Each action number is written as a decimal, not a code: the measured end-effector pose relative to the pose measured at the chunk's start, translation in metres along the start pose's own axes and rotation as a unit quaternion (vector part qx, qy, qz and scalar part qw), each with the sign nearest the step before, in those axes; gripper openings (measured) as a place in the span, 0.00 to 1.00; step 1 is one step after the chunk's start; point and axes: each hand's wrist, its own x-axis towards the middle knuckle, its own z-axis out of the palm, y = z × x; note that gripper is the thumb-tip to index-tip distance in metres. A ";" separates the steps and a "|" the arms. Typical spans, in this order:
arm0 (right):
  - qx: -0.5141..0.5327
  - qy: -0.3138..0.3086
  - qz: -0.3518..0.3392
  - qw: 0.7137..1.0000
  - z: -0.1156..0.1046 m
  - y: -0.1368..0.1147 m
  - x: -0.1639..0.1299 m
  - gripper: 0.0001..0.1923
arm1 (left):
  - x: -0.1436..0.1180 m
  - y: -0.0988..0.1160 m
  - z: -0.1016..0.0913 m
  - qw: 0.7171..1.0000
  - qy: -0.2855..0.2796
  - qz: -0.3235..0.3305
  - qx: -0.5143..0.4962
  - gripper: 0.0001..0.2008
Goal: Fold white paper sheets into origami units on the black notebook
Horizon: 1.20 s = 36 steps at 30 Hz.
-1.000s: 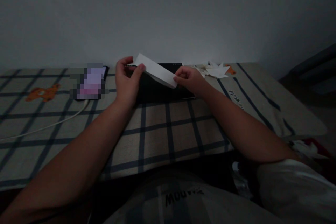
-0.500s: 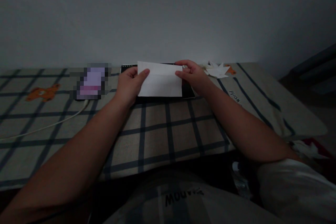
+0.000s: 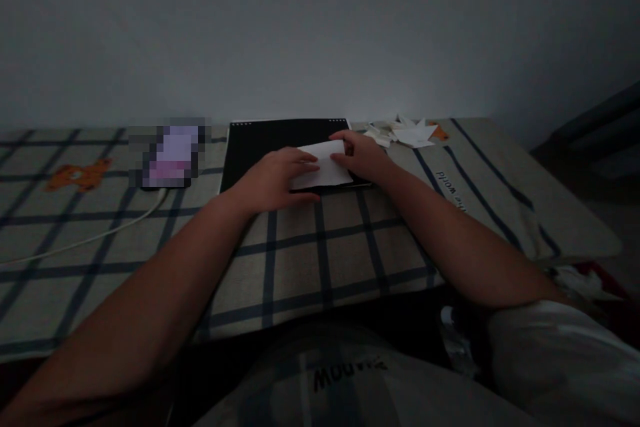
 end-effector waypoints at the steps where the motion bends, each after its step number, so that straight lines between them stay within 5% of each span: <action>1: -0.006 -0.002 -0.006 1.000 0.001 0.002 0.000 0.23 | 0.000 0.000 0.001 1.000 -0.016 0.000 -0.002 0.25; 8: -0.039 0.010 -0.077 0.996 0.004 0.013 0.002 0.24 | 0.001 -0.001 0.002 0.999 -0.012 -0.034 -0.039 0.20; 12: 0.022 0.002 -0.117 0.993 -0.004 -0.004 -0.002 0.14 | 0.002 0.000 0.002 0.996 0.007 -0.086 -0.021 0.22; 18: 0.092 -0.058 -0.098 0.989 -0.010 -0.023 -0.011 0.12 | 0.000 -0.004 0.003 0.990 0.046 -0.132 0.009 0.18; 27: -0.023 -0.081 -0.156 0.984 0.004 0.001 0.000 0.04 | 0.002 -0.009 0.007 0.995 0.050 -0.084 0.019 0.13; 36: 0.008 -0.091 -0.168 0.982 0.006 0.002 -0.001 0.12 | 0.001 -0.011 0.006 0.996 0.050 -0.059 0.048 0.18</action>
